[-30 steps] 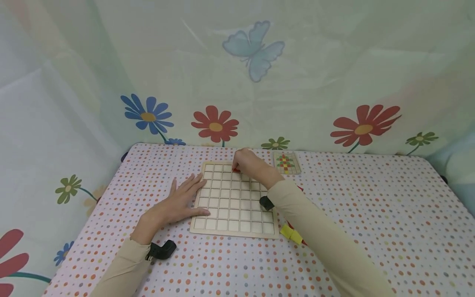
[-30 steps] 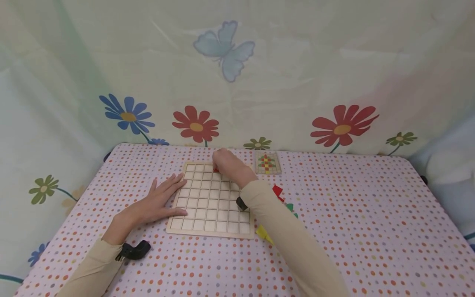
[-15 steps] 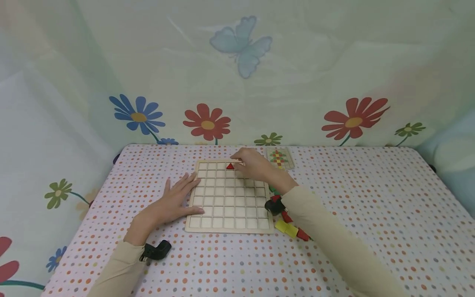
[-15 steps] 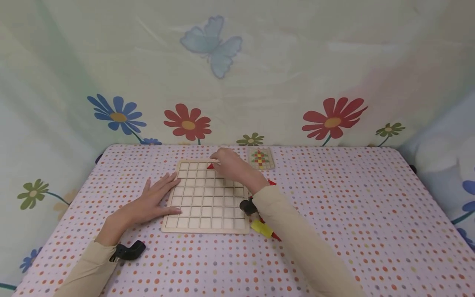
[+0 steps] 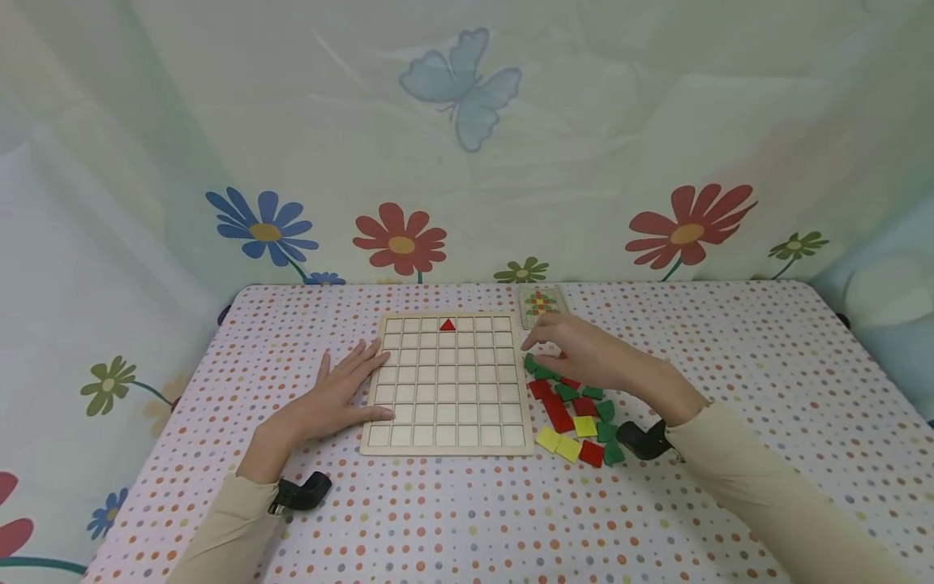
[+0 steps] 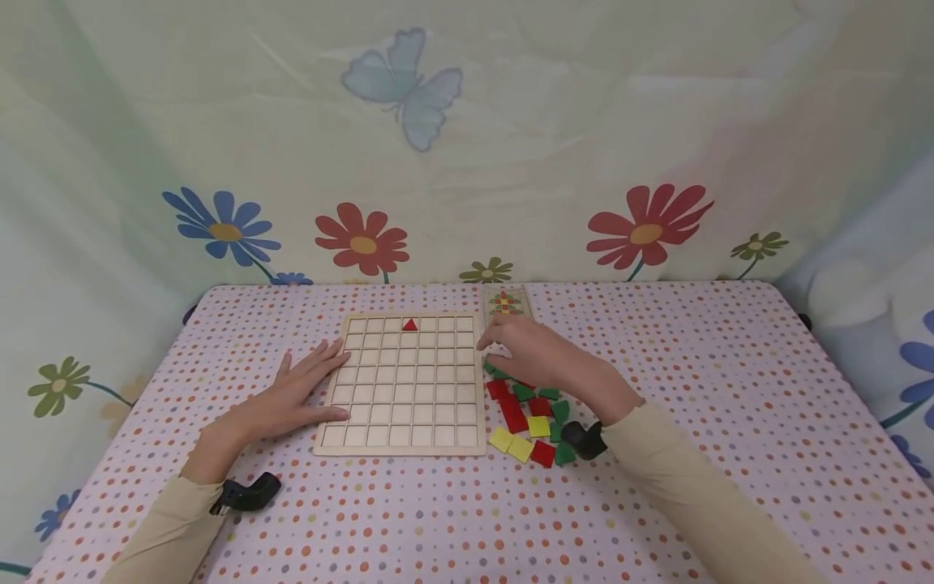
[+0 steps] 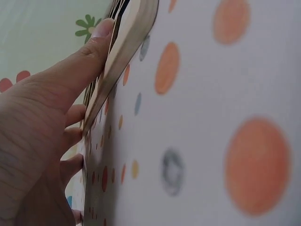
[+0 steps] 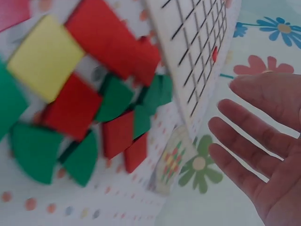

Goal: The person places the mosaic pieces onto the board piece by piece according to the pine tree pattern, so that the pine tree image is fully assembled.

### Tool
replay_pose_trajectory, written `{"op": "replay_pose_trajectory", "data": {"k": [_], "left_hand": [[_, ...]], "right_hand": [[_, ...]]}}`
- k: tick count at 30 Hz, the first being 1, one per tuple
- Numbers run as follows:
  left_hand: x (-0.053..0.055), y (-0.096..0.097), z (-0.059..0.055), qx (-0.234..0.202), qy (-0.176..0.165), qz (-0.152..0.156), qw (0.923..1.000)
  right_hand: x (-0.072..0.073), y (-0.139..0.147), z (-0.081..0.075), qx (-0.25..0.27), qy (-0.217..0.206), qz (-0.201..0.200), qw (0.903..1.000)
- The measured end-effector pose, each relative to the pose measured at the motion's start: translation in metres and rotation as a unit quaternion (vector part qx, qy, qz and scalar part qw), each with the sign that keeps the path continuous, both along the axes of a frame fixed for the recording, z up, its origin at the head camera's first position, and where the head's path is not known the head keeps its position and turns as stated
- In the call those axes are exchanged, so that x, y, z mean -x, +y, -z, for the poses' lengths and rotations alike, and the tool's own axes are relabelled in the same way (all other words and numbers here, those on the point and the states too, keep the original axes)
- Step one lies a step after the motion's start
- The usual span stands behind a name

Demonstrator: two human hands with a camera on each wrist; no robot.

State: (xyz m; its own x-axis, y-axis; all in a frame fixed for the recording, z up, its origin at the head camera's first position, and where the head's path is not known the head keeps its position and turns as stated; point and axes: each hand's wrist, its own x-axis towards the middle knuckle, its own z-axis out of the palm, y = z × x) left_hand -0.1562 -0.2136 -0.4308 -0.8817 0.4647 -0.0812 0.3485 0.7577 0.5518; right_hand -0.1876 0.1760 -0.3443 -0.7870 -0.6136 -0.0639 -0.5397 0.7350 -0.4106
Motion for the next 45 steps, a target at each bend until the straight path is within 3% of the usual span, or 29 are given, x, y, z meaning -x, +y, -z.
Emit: {"op": "replay_pose_trajectory", "data": {"k": [3,8,19,25,36,45], "left_hand": [[0.0,0.0,-0.001,0.003,0.002,-0.003,1.0],[0.001,-0.001,0.0,0.004,0.007,-0.005,1.0],[-0.001,0.003,0.005,-0.007,0.003,-0.003,1.0],[0.0,0.004,0.007,-0.008,0.002,0.002,1.0],[0.0,-0.001,0.007,0.003,0.012,0.0,0.9999],[0.001,0.0,0.006,0.003,0.012,0.001,0.9999]], "right_hand": [[0.0,0.009,0.005,0.002,-0.007,0.008,0.9999],[0.012,0.004,0.015,0.039,-0.01,0.003,0.9992],[0.057,-0.078,0.032,0.076,0.007,-0.015,0.997],[0.071,-0.099,0.04,0.067,0.006,-0.014,0.9976],[0.082,-0.107,0.046,0.064,0.033,-0.06,0.9956],[0.07,-0.095,0.034,0.068,0.012,-0.036,0.997]]}}
